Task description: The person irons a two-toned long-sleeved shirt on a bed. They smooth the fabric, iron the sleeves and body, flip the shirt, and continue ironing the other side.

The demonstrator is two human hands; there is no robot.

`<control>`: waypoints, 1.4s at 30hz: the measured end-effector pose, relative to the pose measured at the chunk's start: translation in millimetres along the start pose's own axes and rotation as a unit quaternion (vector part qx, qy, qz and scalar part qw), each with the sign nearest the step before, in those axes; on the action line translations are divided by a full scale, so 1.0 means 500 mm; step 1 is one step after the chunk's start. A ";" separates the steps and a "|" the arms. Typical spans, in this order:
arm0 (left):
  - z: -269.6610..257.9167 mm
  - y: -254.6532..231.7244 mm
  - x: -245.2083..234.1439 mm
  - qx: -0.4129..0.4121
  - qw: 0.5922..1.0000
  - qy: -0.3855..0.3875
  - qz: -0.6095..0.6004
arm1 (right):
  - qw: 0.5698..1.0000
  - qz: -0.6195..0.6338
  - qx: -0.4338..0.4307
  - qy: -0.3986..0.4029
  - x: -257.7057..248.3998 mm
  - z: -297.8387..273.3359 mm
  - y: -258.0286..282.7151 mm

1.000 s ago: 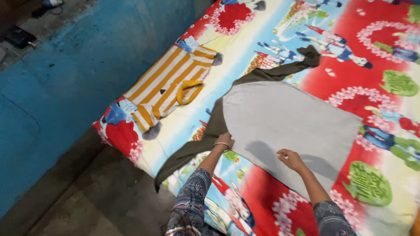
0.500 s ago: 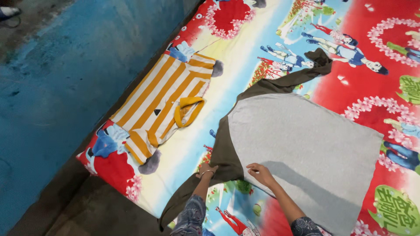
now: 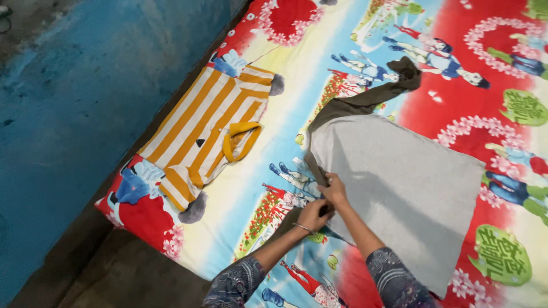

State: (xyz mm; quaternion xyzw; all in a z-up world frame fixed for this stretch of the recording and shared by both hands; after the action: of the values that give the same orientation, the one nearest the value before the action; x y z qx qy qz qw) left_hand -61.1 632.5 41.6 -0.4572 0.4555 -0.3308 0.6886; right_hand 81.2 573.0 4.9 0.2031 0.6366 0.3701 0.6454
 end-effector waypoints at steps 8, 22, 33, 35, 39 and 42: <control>0.036 -0.180 0.097 0.123 0.989 0.045 -0.065 | 0.946 0.208 0.207 0.136 -0.204 0.068 -0.063; 0.074 -0.463 0.020 0.255 0.960 -0.119 0.011 | 0.921 0.280 0.154 0.224 -0.657 -0.043 0.174; 0.142 -0.456 0.091 0.168 0.979 -0.111 -0.041 | 0.982 0.071 0.045 0.168 -0.852 -0.083 0.057; 0.151 -0.519 0.095 0.213 0.972 -0.093 -0.019 | 0.985 0.073 -0.051 0.148 -0.825 -0.087 0.060; 0.153 -0.658 0.148 0.297 0.954 -0.046 0.016 | 0.939 -0.050 -0.337 -0.042 -0.812 -0.138 0.151; 0.145 -0.727 0.169 0.321 0.947 -0.020 0.014 | 0.961 -0.009 -0.261 -0.090 -0.832 -0.106 0.168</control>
State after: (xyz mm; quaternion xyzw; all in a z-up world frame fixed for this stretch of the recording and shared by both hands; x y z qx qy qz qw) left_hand 23.1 450.7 364.8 -0.2123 0.3172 -0.4407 0.8124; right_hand 46.2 309.7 340.2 0.0541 0.4592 0.4974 0.7340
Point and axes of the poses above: each hand's wrist, its own z-axis towards the middle knuckle, its own x-axis out of the palm, y = z × x, the point moved 9 cm from there along z, towards the middle knuckle, and after that the axes turned 12 degrees about -y, right-handed, at the moved point
